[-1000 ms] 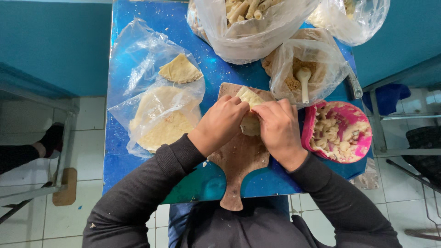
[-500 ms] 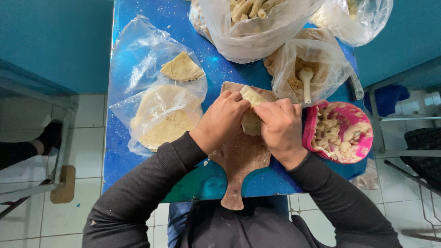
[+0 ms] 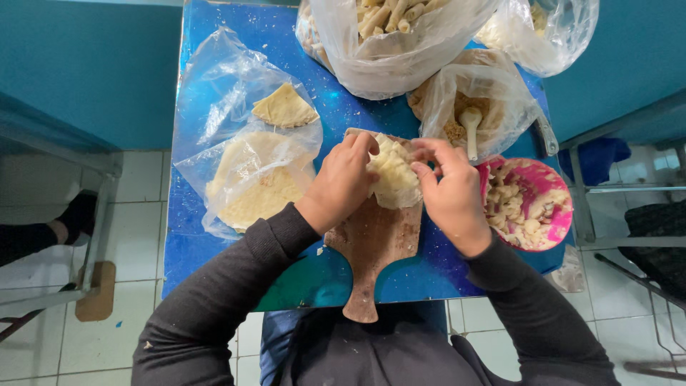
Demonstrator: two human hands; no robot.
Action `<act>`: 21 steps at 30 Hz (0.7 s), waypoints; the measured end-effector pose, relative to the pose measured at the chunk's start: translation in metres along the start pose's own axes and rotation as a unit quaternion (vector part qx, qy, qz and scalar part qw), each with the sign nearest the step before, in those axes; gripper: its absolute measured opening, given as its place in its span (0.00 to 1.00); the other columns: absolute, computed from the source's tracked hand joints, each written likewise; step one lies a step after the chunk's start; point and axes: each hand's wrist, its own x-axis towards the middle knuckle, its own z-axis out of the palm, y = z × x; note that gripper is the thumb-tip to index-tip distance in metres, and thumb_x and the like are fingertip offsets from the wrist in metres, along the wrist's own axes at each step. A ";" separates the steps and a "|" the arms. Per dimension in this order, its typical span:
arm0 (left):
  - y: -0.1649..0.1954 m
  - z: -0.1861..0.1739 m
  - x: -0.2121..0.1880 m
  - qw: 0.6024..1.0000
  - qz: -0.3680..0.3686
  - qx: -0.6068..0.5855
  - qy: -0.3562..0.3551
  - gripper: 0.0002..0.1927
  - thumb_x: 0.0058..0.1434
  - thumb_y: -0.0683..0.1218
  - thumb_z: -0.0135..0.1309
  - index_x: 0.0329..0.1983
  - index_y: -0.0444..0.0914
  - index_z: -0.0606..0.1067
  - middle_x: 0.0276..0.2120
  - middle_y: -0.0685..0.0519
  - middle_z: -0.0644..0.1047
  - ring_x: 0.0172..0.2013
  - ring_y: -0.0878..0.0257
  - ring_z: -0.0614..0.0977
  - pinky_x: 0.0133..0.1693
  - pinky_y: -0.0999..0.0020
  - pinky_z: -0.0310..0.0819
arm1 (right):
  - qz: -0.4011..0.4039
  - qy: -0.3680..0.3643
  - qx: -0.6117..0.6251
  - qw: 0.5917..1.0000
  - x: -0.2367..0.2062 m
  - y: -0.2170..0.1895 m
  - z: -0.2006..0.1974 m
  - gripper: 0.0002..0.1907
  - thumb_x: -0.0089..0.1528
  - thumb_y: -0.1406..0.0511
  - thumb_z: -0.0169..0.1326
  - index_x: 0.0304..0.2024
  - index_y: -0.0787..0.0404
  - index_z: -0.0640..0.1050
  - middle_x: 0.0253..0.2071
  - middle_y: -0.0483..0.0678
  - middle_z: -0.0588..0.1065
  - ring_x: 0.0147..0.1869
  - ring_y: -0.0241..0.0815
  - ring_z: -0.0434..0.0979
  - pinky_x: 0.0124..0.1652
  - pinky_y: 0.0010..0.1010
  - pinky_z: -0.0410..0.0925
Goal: The person folds dough pieces on a wooden board, spoons filling from a pink bowl onto the dough, presses the edges to form folded pastries, and places the finished pieces into a plastic bag with other folded pastries.
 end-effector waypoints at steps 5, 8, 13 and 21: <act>0.004 -0.001 0.007 0.959 -0.066 -0.271 -0.056 0.34 0.58 0.42 0.65 0.66 0.38 0.64 0.51 0.49 0.79 0.48 0.61 0.82 0.46 0.67 0.79 | 0.098 -0.103 0.314 0.939 0.000 0.003 -0.016 0.15 0.67 0.72 0.54 0.56 0.64 0.71 0.44 0.47 0.78 0.51 0.31 0.76 0.52 0.22 0.68; 0.010 0.002 0.007 0.864 -0.017 -0.490 -0.117 0.36 0.66 0.41 0.60 0.75 0.40 0.58 0.59 0.51 0.78 0.58 0.67 0.79 0.56 0.68 0.76 | 0.147 -0.140 0.367 0.908 -0.006 0.002 -0.027 0.14 0.67 0.71 0.53 0.55 0.64 0.70 0.45 0.49 0.79 0.50 0.32 0.77 0.51 0.23 0.69; 0.024 -0.004 0.003 0.862 -0.025 -0.495 -0.109 0.34 0.68 0.40 0.60 0.75 0.39 0.60 0.51 0.50 0.80 0.52 0.67 0.80 0.54 0.70 0.76 | 0.023 -0.062 0.163 0.984 -0.009 -0.004 -0.052 0.09 0.69 0.68 0.52 0.52 0.60 0.74 0.44 0.42 0.81 0.49 0.33 0.79 0.50 0.25 0.70; 0.060 -0.045 0.026 0.964 0.123 -0.231 0.045 0.27 0.73 0.42 0.61 0.71 0.41 0.65 0.43 0.54 0.83 0.37 0.71 0.82 0.39 0.75 0.77 | -0.243 -0.053 -0.322 0.913 0.020 0.018 -0.103 0.21 0.56 0.67 0.64 0.52 0.50 0.83 0.38 0.46 0.75 0.47 0.54 0.69 0.49 0.44 0.65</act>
